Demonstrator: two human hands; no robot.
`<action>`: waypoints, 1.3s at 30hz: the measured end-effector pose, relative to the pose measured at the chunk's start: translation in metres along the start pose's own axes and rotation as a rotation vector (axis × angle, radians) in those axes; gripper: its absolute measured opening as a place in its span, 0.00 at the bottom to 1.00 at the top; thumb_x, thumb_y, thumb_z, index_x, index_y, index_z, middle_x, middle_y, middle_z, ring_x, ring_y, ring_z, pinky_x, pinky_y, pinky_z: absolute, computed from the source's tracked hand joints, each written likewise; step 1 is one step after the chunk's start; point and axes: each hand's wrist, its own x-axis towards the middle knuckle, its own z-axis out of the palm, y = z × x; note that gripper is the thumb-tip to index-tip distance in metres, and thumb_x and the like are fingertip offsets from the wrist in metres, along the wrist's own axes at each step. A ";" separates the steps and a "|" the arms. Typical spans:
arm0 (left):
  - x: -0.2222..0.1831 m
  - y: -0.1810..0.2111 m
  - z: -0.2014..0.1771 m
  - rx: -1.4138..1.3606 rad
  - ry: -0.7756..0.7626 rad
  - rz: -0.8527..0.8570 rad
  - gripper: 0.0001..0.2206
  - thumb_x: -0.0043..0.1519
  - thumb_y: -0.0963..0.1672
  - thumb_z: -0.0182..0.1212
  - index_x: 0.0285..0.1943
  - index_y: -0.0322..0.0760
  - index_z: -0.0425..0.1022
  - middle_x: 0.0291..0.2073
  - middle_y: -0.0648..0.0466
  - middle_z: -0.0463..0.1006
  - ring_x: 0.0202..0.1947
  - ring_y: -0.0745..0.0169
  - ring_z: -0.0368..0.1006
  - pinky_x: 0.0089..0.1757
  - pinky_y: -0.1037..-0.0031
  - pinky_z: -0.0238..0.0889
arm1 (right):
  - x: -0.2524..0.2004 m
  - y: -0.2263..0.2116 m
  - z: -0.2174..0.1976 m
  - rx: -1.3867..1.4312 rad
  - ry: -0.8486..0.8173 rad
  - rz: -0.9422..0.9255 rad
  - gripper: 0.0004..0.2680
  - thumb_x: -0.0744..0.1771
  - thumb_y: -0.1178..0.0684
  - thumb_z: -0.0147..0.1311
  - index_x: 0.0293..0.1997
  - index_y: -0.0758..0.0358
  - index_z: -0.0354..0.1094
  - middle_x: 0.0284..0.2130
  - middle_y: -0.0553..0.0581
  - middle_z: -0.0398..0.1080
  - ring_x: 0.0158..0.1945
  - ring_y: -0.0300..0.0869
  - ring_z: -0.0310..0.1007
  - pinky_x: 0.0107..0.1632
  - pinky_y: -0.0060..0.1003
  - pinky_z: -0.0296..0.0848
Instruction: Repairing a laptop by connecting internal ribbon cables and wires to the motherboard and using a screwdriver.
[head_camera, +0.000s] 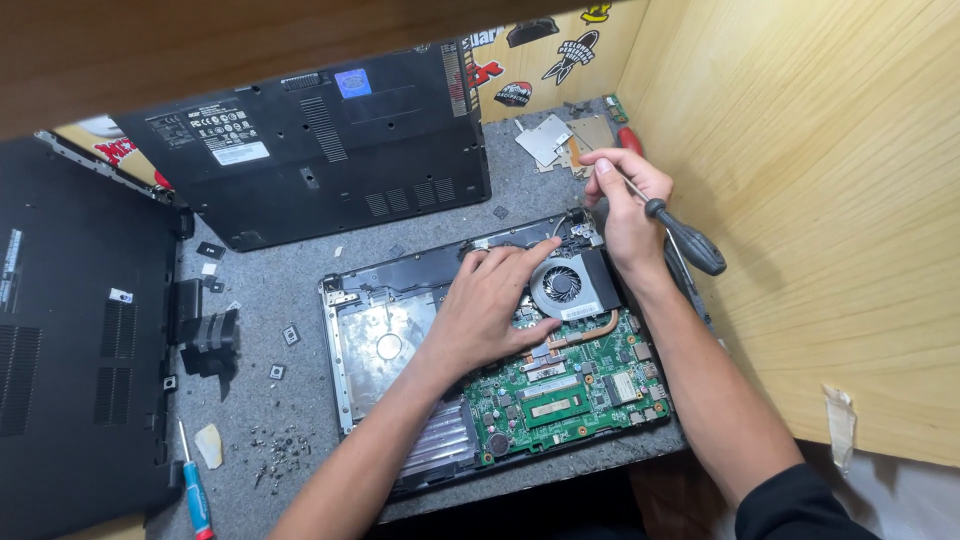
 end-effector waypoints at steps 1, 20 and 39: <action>0.001 -0.002 0.001 0.004 -0.004 -0.003 0.42 0.52 0.51 0.74 0.76 0.42 0.57 0.47 0.47 0.81 0.56 0.51 0.72 0.56 0.58 0.59 | 0.000 0.000 0.000 0.006 0.001 0.003 0.07 0.72 0.61 0.48 0.45 0.67 0.76 0.22 0.55 0.67 0.27 0.38 0.71 0.37 0.30 0.71; 0.001 -0.014 0.010 0.025 0.010 0.067 0.33 0.53 0.50 0.74 0.64 0.43 0.60 0.37 0.49 0.80 0.46 0.54 0.71 0.53 0.60 0.60 | 0.000 -0.014 -0.001 -0.058 0.023 0.001 0.07 0.72 0.61 0.49 0.45 0.66 0.76 0.22 0.55 0.67 0.27 0.38 0.70 0.37 0.30 0.70; 0.002 0.009 0.001 0.135 -0.113 0.072 0.32 0.60 0.54 0.58 0.73 0.40 0.63 0.66 0.49 0.70 0.68 0.48 0.62 0.61 0.52 0.50 | 0.003 -0.013 -0.004 -0.080 0.117 0.081 0.07 0.69 0.64 0.48 0.43 0.67 0.75 0.24 0.57 0.72 0.28 0.38 0.73 0.34 0.28 0.74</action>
